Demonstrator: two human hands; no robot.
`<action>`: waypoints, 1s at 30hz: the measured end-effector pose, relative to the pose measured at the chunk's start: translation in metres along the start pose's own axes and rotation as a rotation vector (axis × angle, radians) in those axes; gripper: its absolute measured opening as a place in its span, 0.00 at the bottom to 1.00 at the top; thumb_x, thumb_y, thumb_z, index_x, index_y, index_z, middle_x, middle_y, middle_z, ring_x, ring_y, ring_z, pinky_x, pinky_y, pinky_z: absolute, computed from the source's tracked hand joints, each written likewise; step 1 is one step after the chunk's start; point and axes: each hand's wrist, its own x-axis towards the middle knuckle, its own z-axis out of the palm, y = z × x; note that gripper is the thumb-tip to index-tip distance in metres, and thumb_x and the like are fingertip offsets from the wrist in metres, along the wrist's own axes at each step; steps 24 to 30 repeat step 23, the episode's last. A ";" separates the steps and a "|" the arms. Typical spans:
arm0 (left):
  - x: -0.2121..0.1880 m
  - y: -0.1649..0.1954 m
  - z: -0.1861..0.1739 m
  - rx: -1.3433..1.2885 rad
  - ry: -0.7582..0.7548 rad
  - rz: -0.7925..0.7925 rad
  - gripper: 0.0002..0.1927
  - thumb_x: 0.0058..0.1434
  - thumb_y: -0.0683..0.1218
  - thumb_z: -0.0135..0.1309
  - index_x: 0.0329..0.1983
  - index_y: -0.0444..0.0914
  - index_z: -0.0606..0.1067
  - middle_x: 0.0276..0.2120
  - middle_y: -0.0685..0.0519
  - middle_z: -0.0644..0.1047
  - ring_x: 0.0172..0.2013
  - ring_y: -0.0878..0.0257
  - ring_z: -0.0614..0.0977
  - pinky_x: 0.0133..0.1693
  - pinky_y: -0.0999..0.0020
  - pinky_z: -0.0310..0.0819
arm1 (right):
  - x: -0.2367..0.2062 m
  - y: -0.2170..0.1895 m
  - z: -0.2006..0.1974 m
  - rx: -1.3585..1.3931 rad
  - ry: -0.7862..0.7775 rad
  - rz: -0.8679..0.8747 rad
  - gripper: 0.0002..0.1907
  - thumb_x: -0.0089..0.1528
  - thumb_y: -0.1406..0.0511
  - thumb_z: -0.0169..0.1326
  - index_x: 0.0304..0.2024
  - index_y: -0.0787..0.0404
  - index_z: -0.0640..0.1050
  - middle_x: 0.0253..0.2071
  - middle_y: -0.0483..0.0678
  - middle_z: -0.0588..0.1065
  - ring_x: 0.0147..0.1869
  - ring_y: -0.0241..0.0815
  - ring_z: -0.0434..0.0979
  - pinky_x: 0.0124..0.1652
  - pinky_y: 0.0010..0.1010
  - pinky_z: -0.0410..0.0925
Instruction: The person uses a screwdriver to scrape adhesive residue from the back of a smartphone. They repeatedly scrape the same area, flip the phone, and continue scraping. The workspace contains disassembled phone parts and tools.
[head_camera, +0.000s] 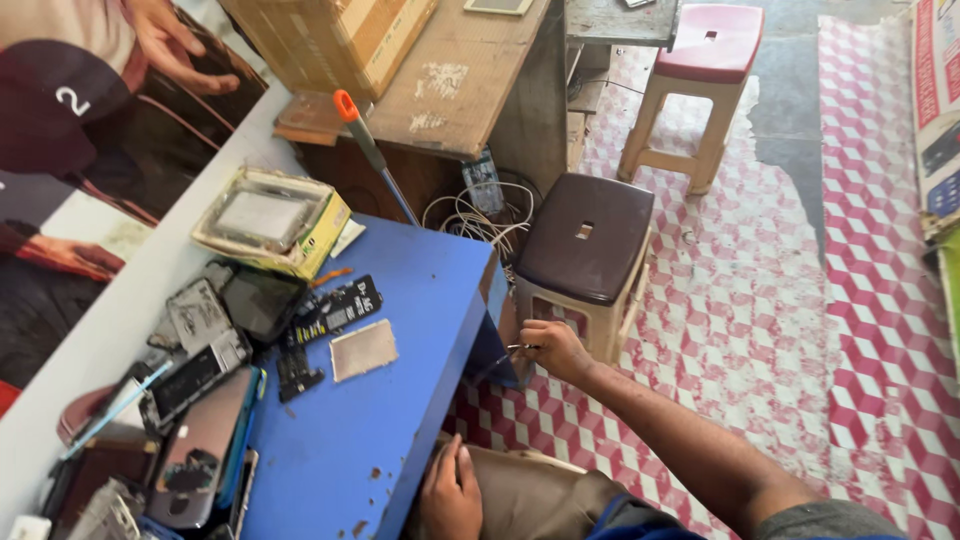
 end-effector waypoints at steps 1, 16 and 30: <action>-0.001 -0.004 0.002 -0.020 0.023 -0.009 0.14 0.64 0.49 0.54 0.49 0.40 0.82 0.45 0.46 0.84 0.47 0.50 0.84 0.46 0.59 0.79 | 0.004 0.005 0.006 -0.004 0.012 0.000 0.12 0.52 0.71 0.68 0.29 0.65 0.75 0.31 0.52 0.73 0.33 0.53 0.77 0.32 0.41 0.69; 0.003 -0.030 0.021 -0.172 -0.086 0.095 0.13 0.62 0.45 0.57 0.49 0.38 0.81 0.47 0.47 0.82 0.49 0.50 0.84 0.47 0.61 0.78 | 0.038 0.029 0.021 0.136 0.103 0.040 0.07 0.55 0.74 0.65 0.30 0.66 0.77 0.32 0.48 0.76 0.33 0.38 0.78 0.31 0.31 0.72; -0.006 -0.038 0.025 -0.148 -0.103 0.041 0.13 0.62 0.45 0.57 0.49 0.41 0.80 0.48 0.48 0.83 0.50 0.51 0.84 0.48 0.61 0.78 | 0.033 0.073 0.005 0.007 0.225 0.182 0.06 0.68 0.70 0.56 0.38 0.55 0.81 0.41 0.47 0.82 0.44 0.39 0.86 0.40 0.26 0.80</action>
